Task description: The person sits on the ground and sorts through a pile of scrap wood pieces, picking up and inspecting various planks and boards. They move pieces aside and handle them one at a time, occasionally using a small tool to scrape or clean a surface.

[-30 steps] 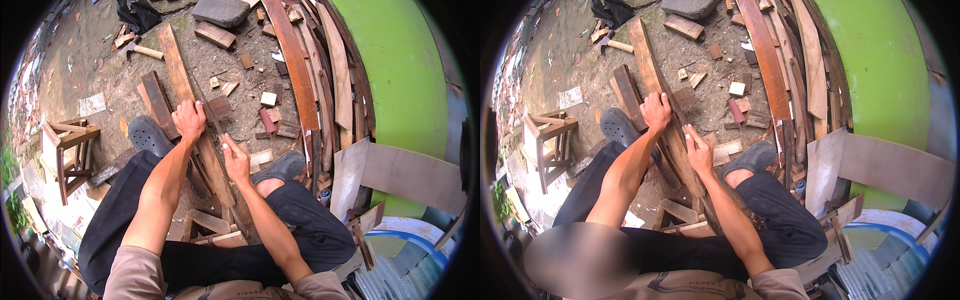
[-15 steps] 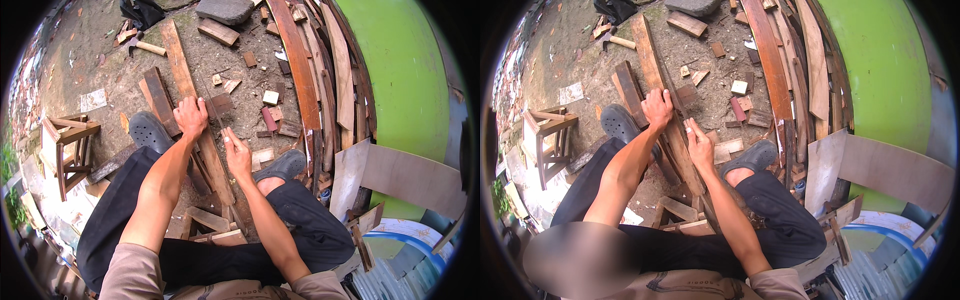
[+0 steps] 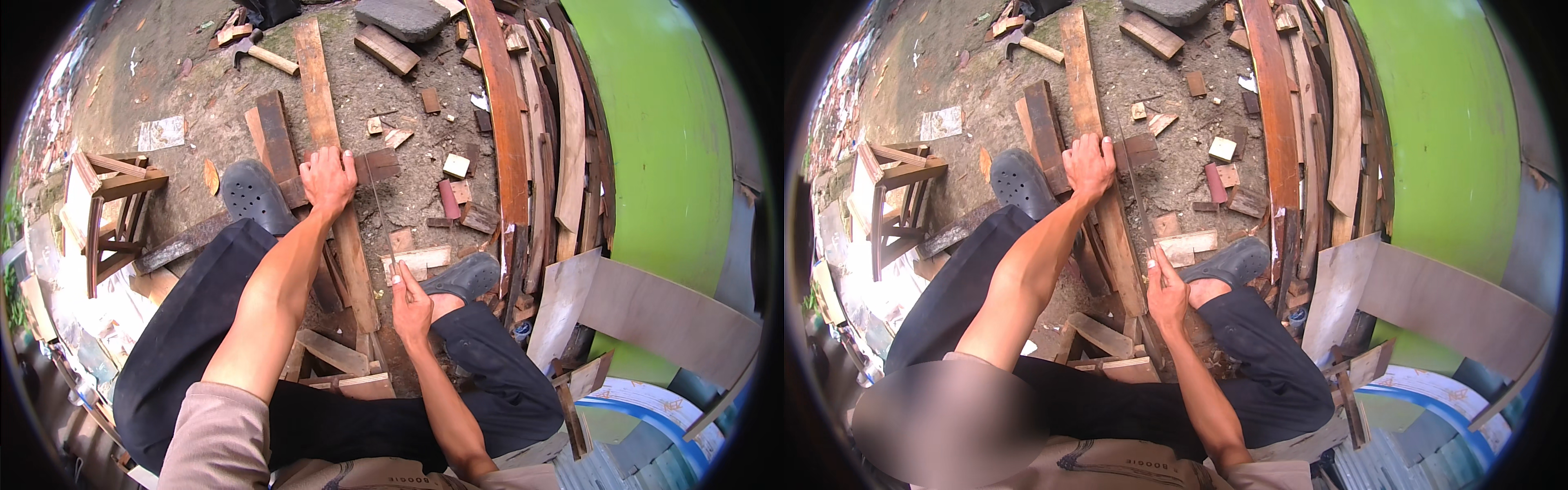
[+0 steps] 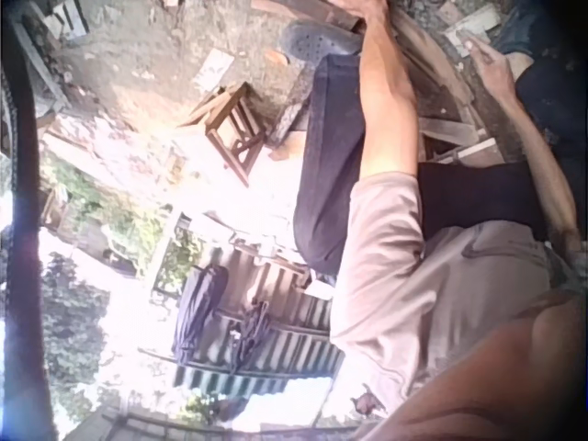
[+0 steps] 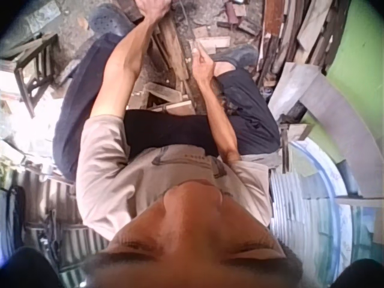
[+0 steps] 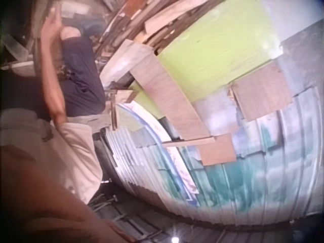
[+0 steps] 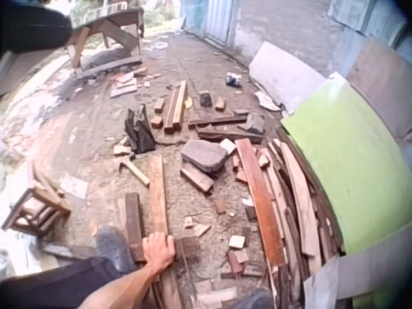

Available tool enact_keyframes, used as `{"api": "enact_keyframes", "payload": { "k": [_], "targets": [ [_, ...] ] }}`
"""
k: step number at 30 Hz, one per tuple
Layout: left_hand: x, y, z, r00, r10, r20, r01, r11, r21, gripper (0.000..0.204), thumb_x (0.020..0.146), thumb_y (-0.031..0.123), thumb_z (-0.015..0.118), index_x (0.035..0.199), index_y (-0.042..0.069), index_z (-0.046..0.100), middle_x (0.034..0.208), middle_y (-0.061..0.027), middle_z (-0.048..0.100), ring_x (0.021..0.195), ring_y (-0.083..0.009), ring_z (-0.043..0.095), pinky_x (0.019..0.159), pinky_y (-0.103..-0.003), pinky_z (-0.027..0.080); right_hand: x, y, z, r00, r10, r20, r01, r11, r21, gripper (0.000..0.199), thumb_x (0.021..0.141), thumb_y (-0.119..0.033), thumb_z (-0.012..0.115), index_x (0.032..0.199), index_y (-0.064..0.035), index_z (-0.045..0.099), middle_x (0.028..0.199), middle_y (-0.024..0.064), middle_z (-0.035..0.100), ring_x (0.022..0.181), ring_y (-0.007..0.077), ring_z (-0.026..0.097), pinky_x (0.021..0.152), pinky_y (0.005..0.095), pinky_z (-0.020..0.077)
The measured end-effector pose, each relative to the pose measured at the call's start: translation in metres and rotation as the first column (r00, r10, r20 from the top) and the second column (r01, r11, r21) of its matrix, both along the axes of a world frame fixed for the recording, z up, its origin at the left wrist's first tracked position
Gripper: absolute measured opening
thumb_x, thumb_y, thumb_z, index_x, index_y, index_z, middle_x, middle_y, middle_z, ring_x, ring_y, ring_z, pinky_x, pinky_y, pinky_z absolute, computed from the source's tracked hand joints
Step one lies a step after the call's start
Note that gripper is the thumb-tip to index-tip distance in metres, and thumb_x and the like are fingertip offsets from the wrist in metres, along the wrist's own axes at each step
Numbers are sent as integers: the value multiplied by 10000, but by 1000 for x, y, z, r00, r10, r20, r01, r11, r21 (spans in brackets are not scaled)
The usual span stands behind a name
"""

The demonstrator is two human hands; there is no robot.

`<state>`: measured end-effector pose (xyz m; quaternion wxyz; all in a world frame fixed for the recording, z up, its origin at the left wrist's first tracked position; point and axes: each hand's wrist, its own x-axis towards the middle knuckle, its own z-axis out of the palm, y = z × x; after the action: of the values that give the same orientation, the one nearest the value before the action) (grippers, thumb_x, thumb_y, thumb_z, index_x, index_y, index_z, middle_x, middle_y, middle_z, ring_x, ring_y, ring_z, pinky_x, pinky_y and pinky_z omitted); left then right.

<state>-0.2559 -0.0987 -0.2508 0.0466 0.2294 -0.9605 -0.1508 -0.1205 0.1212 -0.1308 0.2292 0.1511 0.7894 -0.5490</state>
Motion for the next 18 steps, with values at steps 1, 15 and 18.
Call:
{"api": "enact_keyframes", "payload": {
  "k": [1, 15, 18],
  "targets": [
    [0, 0, -1, 1000, -1, -10, 1, 1000, -5, 295, 976, 340, 488, 900, 82, 609, 912, -100, 601, 923, -285, 568, 816, -440, 379, 1, -2, 0, 999, 10, -30, -9, 1000, 17, 370, 1001, -142, 561, 1351, -24, 582, 1218, 185, 687, 1101, 197, 665, 936, 293, 494],
    [-2, -1, -2, 1000, 12, -7, -12, 1000, 0, 312, 983, 348, 470, 917, 81, 618, 931, -107, 618, 947, -293, 571, 834, -447, 382, 73, 80, -16, 986, 165, -18, -157, 962, 225, 368, 999, -202, 597, 1309, -3, 613, 1083, 173, 725, 890, 141, 653, 779, 275, 512],
    [0, -4, -5, 1000, 19, -9, -19, 1000, 7, 307, 981, 343, 472, 913, 82, 619, 928, -107, 618, 943, -292, 571, 834, -445, 380, 64, 84, 4, 988, 145, -50, -133, 972, 193, 344, 983, -177, 611, 1285, -14, 633, 1150, 206, 700, 1039, 220, 704, 851, 306, 527]
  ]
}}
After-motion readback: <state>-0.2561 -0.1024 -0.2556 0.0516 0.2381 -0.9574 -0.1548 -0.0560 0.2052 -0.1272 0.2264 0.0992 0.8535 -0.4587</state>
